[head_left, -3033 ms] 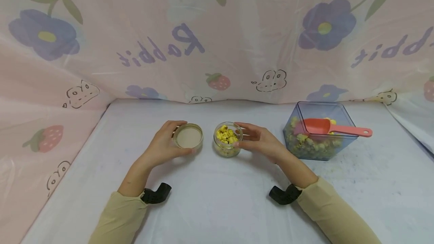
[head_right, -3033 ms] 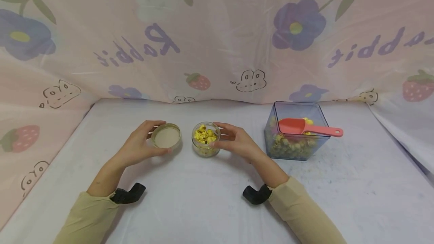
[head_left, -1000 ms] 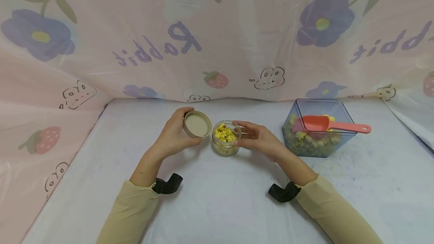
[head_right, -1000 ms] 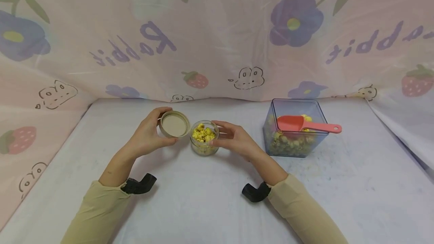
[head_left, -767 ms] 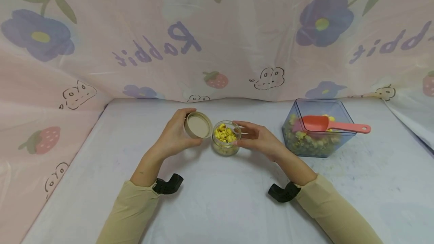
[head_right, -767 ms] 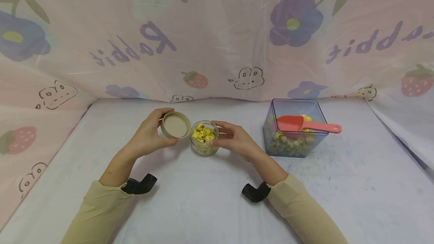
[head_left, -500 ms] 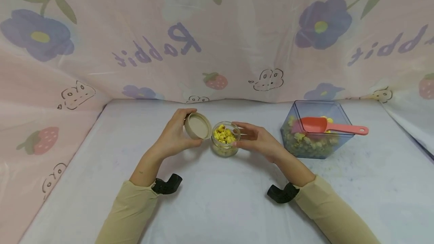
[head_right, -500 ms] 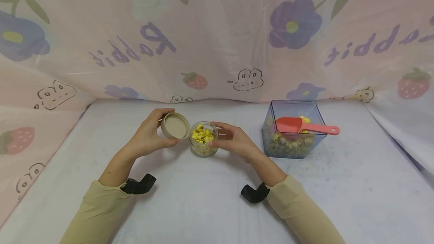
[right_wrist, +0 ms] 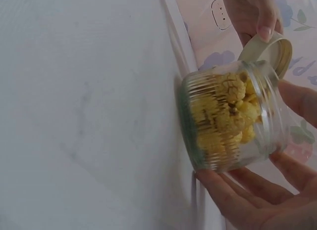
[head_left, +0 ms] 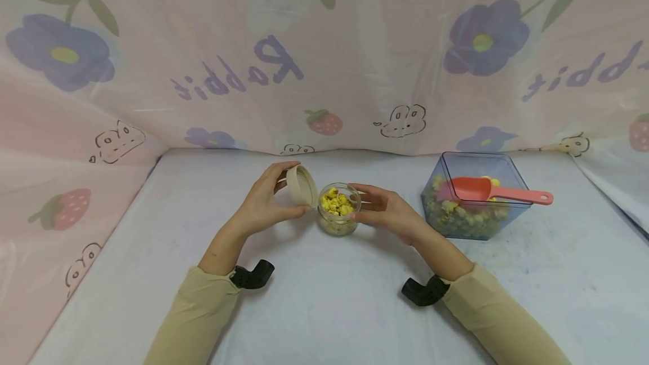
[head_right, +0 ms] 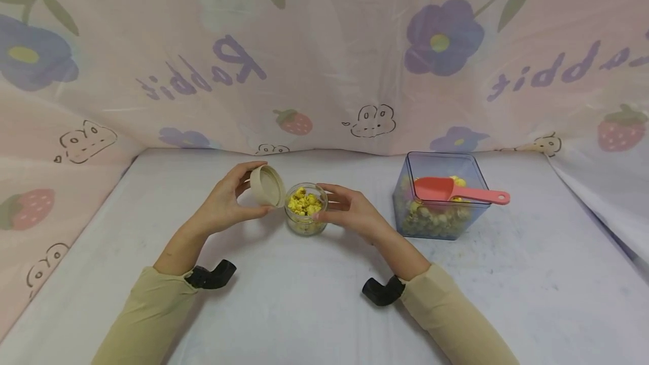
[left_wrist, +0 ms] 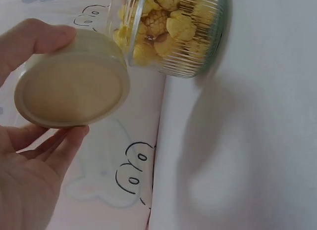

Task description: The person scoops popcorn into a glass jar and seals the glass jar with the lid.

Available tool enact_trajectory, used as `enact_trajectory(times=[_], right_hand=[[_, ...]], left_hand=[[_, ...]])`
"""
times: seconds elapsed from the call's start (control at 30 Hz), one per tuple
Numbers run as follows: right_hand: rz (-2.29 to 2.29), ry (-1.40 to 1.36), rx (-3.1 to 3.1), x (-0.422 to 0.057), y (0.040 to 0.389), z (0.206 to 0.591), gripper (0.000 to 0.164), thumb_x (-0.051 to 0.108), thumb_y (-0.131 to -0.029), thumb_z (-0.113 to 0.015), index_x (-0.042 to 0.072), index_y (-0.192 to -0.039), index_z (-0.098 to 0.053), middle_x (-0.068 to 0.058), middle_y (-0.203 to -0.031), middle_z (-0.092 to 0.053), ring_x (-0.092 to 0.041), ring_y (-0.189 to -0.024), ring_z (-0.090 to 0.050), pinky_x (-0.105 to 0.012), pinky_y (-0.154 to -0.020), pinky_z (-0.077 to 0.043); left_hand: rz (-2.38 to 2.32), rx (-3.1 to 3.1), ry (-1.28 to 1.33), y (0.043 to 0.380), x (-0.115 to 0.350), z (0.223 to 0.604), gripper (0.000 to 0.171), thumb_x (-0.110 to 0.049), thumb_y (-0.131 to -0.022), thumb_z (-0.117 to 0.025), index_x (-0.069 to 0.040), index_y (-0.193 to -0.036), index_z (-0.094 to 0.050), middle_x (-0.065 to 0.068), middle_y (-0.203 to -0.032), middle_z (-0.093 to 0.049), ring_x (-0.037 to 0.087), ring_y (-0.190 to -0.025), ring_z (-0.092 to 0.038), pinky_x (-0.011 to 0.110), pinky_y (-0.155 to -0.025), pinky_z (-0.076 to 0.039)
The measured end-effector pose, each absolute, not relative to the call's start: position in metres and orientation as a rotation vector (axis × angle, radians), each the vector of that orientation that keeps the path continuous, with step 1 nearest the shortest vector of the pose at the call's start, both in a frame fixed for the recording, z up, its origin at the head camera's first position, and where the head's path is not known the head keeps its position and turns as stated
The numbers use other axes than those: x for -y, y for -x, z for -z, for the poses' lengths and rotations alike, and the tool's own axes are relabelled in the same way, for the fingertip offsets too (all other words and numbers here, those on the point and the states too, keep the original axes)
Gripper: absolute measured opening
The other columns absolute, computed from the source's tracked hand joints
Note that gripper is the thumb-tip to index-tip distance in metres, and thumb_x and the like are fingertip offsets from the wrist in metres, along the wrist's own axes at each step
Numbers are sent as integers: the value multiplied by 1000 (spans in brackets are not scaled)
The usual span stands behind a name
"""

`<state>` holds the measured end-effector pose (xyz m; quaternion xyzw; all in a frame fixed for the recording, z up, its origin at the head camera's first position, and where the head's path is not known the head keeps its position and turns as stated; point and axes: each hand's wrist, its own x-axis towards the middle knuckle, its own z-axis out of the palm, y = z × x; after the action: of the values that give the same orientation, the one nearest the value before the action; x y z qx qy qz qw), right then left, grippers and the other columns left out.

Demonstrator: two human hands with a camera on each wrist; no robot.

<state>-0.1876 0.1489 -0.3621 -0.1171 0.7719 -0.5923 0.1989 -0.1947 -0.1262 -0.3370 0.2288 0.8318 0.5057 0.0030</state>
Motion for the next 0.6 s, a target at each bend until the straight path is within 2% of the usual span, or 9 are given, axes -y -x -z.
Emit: enact_trajectory(times=[0.23, 0.6], right_hand=[[1661, 329, -2159, -149, 188, 363, 68, 17, -85, -72, 13, -146, -41, -18, -149, -39, -39, -135, -40, -51, -104, -41], [1657, 320, -2151, -149, 188, 362, 68, 17, -86, -72, 13, -146, -40, -18, -149, -38, -39, -135, -39, -52, -104, -41]], left_hand=[[-1673, -2528, -752, 198, 124, 341, 83, 2, -70, -82, -4, -141, -40, 14, -139, -44, 30, -130, -43, 38, -111, -36], [-1731, -2345, -746, 202, 121, 344, 84, 5, -74, -78, -16, -144, -37, 11, -144, -36, 34, -127, -48, 40, -106, -42]])
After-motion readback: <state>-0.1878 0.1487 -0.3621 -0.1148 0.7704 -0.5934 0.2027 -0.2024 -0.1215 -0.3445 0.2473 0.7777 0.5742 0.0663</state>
